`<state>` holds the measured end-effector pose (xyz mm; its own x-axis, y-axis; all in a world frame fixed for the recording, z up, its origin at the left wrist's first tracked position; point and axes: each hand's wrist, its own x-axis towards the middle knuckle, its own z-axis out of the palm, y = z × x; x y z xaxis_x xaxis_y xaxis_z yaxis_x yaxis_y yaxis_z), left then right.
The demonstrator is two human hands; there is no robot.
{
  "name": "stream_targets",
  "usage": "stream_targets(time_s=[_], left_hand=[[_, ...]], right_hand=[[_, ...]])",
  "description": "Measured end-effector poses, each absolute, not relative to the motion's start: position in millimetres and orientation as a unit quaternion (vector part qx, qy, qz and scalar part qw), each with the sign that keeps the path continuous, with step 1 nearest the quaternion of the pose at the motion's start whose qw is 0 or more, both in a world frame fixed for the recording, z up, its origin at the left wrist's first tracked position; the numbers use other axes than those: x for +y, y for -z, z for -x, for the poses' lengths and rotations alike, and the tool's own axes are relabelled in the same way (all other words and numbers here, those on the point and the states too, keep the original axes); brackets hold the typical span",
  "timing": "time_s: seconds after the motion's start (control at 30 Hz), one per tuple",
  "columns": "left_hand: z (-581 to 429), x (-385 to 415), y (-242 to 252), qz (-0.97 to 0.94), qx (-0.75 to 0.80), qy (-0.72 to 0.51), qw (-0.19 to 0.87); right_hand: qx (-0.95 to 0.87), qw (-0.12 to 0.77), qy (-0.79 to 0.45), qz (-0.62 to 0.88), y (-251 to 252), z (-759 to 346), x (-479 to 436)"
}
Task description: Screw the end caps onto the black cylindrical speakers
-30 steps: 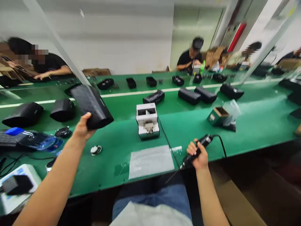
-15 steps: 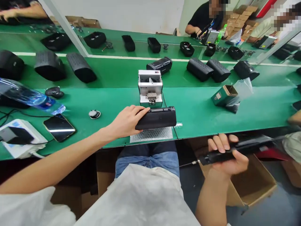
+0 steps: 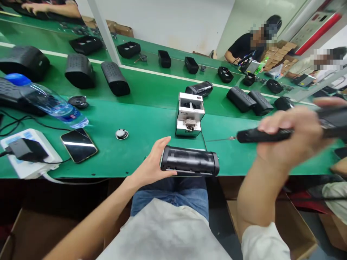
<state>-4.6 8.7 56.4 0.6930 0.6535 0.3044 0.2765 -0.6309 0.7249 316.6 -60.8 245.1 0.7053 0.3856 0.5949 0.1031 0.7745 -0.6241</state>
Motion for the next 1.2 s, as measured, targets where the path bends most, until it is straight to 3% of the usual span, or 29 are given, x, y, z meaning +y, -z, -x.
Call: stream_targets(time_s=[0.13,0.43,0.8,0.97,1.2], left_hand=[[10,11,-40,-0.832,0.27,-0.23,0.426],[0,7,-18,-0.821,0.269,-0.293,0.409],[-3,8,-13,-0.818,0.245,-0.301,0.425],[-4,7,-13,-0.826,0.234,-0.296,0.419],[-5,8,-11,-0.824,0.223,-0.306,0.422]], right_hand=[[-0.526,0.806,-0.011,0.271,-238,-274,29],[-0.549,0.753,-0.056,0.358,-212,-264,84],[-0.595,0.685,-0.072,0.415,-208,-271,59],[-0.618,0.605,-0.211,0.456,-225,-243,16],[-0.615,0.616,-0.227,0.438,-240,-201,5]])
